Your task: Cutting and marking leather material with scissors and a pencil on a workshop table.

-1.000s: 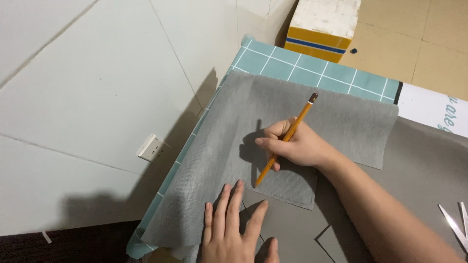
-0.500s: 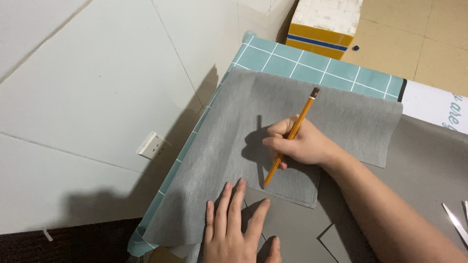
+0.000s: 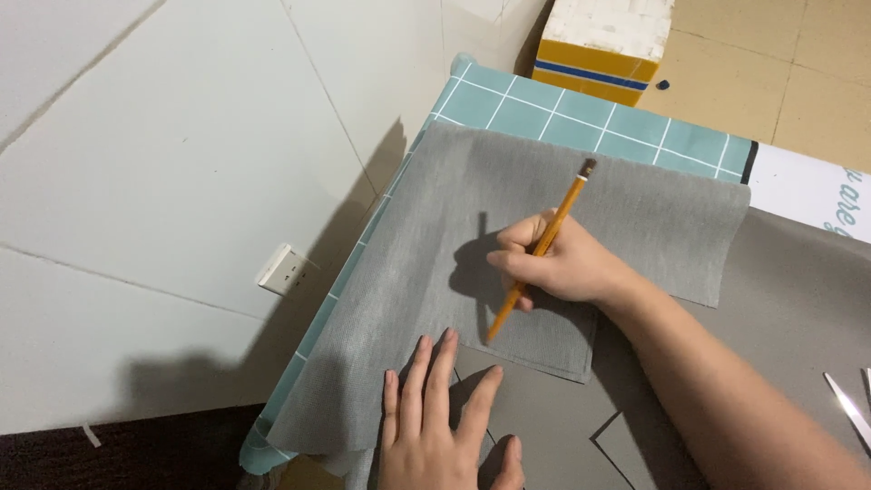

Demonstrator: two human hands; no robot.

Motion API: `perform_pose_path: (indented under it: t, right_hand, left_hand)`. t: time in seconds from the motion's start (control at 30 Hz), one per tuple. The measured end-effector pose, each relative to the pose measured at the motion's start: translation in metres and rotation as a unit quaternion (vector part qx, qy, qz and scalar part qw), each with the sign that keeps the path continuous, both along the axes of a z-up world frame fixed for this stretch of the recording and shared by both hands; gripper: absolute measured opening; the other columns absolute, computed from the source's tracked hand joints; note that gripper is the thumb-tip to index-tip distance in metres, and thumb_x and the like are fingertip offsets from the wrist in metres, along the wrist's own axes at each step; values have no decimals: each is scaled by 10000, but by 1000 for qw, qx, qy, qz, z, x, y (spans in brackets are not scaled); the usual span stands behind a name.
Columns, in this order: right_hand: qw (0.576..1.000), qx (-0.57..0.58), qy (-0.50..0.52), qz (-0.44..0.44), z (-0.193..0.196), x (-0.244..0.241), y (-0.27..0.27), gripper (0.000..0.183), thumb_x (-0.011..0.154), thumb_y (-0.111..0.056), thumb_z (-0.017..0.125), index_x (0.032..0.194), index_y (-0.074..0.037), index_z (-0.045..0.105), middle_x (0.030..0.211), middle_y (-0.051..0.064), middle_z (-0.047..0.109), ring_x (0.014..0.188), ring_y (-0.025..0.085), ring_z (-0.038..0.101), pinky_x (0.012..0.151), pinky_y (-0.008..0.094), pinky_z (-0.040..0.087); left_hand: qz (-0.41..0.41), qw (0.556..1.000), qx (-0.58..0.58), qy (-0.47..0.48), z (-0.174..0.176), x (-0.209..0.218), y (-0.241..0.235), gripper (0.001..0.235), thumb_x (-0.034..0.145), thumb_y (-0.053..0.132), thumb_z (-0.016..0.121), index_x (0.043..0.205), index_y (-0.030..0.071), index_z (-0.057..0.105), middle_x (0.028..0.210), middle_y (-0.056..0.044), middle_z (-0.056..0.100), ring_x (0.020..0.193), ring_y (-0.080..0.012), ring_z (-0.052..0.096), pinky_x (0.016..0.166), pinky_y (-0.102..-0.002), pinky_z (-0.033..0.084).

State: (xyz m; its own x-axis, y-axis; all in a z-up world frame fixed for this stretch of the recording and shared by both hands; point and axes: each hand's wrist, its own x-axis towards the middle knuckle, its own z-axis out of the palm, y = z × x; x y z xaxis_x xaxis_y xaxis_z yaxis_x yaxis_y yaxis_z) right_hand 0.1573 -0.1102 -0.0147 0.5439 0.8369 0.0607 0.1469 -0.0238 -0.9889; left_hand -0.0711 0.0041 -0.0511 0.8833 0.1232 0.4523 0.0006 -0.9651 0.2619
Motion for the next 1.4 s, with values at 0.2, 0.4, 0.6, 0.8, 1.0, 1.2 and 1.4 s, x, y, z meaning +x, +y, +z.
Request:
perform_pose_path:
  t: [0.2, 0.4, 0.6, 0.8, 1.0, 1.2, 1.4]
  right_hand:
    - [1000, 5, 26, 9, -2, 1, -1, 476, 918, -9, 593, 544, -127, 322, 439, 71, 525, 396, 152, 649, 394, 223, 471]
    - [999, 11, 34, -13, -5, 1, -2, 502, 957, -42, 603, 557, -136, 315, 432, 33, 454, 400, 163, 662, 392, 219, 448]
    - [999, -21, 17, 28, -2, 4, -4, 453, 877, 29, 567, 526, -118, 321, 437, 49, 446, 331, 159, 571, 327, 231, 454]
    - [999, -39, 8, 27, -9, 10, -9, 483, 884, 15, 581, 521, -129, 296, 425, 52, 446, 316, 140, 526, 323, 216, 392]
    - [956, 222, 161, -105, -5, 19, -17, 461, 926, -154, 618, 500, -153, 442, 348, 5, 375, 286, 126, 365, 395, 235, 308]
    - [802, 307, 247, -449, 55, 30, -39, 468, 993, -494, 619, 689, -177, 458, 552, -27, 294, 498, 108, 285, 531, 244, 287]
    - [844, 181, 150, -481, 72, -2, -43, 178, 844, -90, 615, 675, -89, 559, 681, 58, 562, 638, 128, 495, 572, 262, 372]
  left_hand:
    - [-1, 1000, -5, -3, 1, 0, 0, 608, 691, 552, 580, 1245, 319, 671, 1518, -120, 531, 1415, -326, 474, 1101, -557, 352]
    - [-6, 1000, -7, 20, 5, 0, 0, 648, 637, 527, 655, 1251, 319, 677, 1539, -121, 504, 1428, -338, 446, 1094, -578, 356]
    - [-2, 1000, -3, -13, 3, 0, 0, 557, 760, 555, 525, 1239, 317, 682, 1508, -116, 538, 1401, -330, 488, 1078, -564, 380]
    - [-4, 1000, -6, 10, 4, 0, 1, 599, 676, 531, 611, 1233, 320, 681, 1529, -110, 515, 1422, -332, 456, 1101, -572, 356]
    - [-14, 1000, -8, 17, -2, -2, 3, 647, 619, 530, 670, 1234, 332, 701, 1521, -118, 519, 1398, -340, 464, 1055, -590, 376]
    - [-11, 1000, -7, -25, -6, -1, 2, 660, 567, 541, 704, 1193, 332, 714, 1506, -129, 527, 1386, -351, 468, 1075, -599, 371]
    - [-41, 998, -36, -7, -6, -6, 5, 620, 691, 495, 639, 1271, 280, 689, 1558, -141, 454, 1431, -363, 394, 1099, -592, 321]
